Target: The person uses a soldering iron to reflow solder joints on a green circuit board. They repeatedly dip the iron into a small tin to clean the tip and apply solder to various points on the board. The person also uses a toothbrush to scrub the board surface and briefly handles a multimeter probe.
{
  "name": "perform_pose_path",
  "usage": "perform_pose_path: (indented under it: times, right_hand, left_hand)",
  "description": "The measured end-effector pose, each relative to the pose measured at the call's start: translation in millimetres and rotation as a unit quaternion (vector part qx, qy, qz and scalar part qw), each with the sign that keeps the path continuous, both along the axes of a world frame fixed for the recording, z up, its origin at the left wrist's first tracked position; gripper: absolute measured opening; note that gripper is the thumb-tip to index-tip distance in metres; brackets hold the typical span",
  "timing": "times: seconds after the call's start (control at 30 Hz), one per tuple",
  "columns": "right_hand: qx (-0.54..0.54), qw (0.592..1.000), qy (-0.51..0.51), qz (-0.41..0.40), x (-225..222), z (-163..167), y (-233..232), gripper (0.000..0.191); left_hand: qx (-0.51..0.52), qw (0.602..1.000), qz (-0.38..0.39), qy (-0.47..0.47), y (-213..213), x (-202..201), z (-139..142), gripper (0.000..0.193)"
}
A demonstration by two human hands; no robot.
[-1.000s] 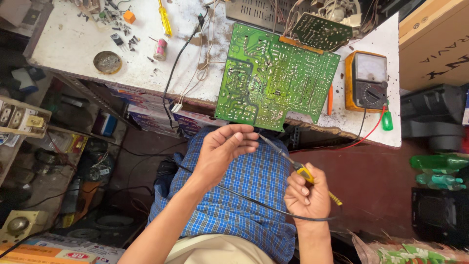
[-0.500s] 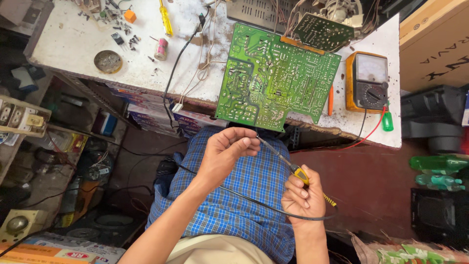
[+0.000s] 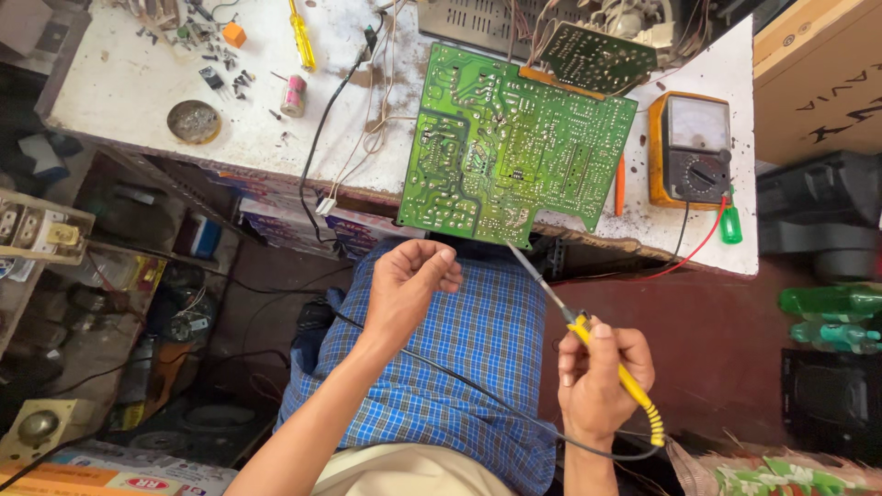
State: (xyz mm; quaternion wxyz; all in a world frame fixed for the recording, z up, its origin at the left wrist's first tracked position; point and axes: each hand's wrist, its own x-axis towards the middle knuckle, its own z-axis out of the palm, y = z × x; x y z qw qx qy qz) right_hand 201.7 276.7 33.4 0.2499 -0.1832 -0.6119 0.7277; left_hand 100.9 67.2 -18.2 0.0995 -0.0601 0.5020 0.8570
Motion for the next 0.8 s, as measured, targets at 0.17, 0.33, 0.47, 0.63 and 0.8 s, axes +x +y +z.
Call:
perform_pose_path:
  times: [0.17, 0.33, 0.47, 0.63, 0.8]
  right_hand:
    - [0.062, 0.997, 0.039, 0.027, 3, -8, 2, 0.006]
    - [0.086, 0.995, 0.039, 0.024, 4, -13, 11, 0.006]
    - [0.094, 0.995, 0.029, 0.016, 4, -15, 16, 0.006]
    - [0.098, 0.994, 0.038, 0.022, 3, -17, 21, 0.006]
    - [0.1, 0.995, 0.023, 0.018, 1, -17, 21, 0.007]
  left_hand:
    - [-0.012, 0.999, 0.019, -0.036, 13, -8, 0, 0.023]
    - [0.012, 0.997, 0.032, -0.07, 25, -17, 0, 0.026]
    - [0.012, 0.996, 0.031, -0.082, 33, -23, 2, 0.025]
    - [0.005, 0.995, 0.045, -0.088, 42, -29, 12, 0.027]
    - [-0.032, 0.988, 0.09, -0.119, 55, -33, 22, 0.029]
